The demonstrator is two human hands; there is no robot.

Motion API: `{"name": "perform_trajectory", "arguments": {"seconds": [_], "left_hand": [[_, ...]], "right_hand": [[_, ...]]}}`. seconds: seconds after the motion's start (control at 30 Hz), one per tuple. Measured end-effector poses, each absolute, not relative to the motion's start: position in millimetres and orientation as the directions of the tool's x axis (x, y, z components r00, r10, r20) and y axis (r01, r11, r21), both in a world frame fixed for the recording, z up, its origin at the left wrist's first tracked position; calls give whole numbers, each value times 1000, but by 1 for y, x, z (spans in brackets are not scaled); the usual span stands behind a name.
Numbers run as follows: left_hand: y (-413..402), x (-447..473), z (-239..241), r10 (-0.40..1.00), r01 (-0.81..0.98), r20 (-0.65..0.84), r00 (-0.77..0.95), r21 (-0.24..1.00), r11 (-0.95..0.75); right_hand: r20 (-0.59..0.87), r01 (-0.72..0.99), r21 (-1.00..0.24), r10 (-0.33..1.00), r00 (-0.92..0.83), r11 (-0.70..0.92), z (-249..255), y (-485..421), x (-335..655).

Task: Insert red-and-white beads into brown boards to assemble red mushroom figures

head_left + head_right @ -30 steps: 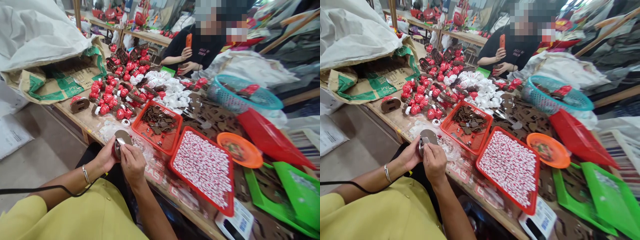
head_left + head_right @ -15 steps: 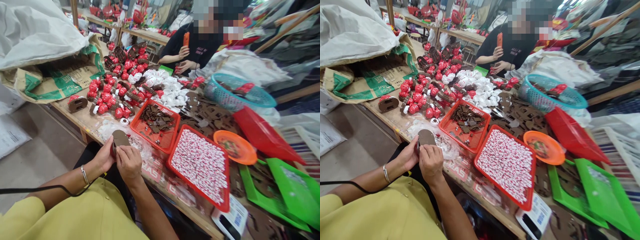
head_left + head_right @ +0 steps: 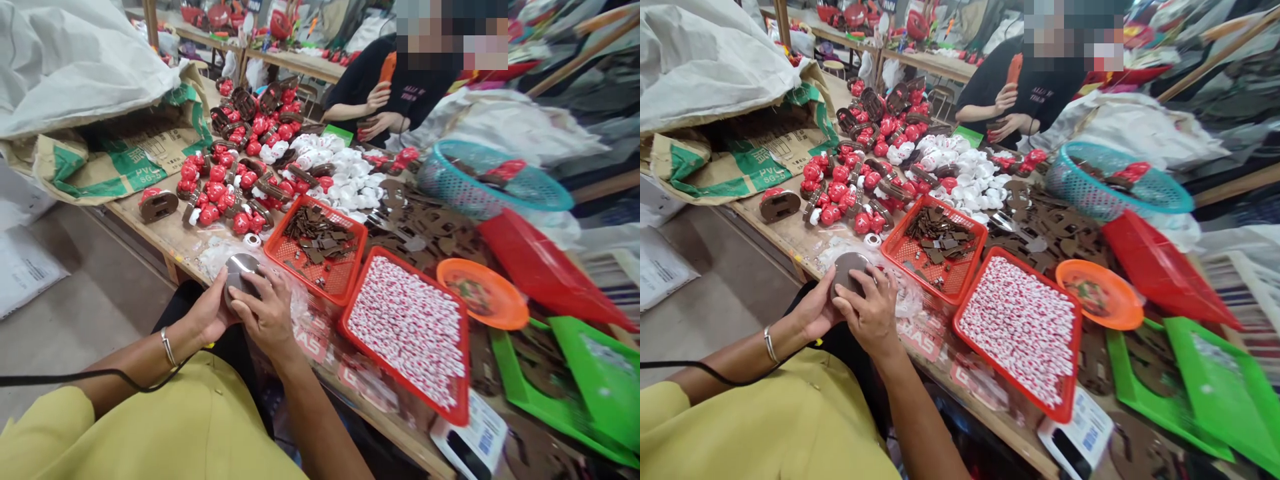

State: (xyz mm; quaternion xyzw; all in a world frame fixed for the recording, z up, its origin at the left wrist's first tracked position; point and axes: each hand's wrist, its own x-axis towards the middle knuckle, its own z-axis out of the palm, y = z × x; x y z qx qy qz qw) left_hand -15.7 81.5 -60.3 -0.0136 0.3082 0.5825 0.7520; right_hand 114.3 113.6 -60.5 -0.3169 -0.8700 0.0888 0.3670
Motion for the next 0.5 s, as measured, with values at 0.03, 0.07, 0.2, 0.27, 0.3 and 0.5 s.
{"name": "perform_trajectory", "arguments": {"seconds": [0.03,0.07,0.2,0.27,0.3,0.5], "left_hand": [[82,-17,-59,862,-879,-490,130,346,329],[84,-19,-59,858,-876,-498,121,353,329],[95,-28,-53,873,-881,-485,40,395,260],[99,-30,-50,883,-883,-468,-9,418,212],[100,-30,-50,889,-883,-458,-25,427,196],[92,-19,-58,914,-845,-403,-46,503,179]], "right_hand": [[553,477,-404,623,-552,781,-60,114,116],[527,455,-430,626,-575,780,-60,114,119],[530,298,-700,752,-392,649,-65,114,134],[427,174,-874,888,-168,453,-71,115,139],[325,108,-935,939,-113,336,-74,114,140],[-126,-133,-978,961,-248,-163,-94,106,120]]}}
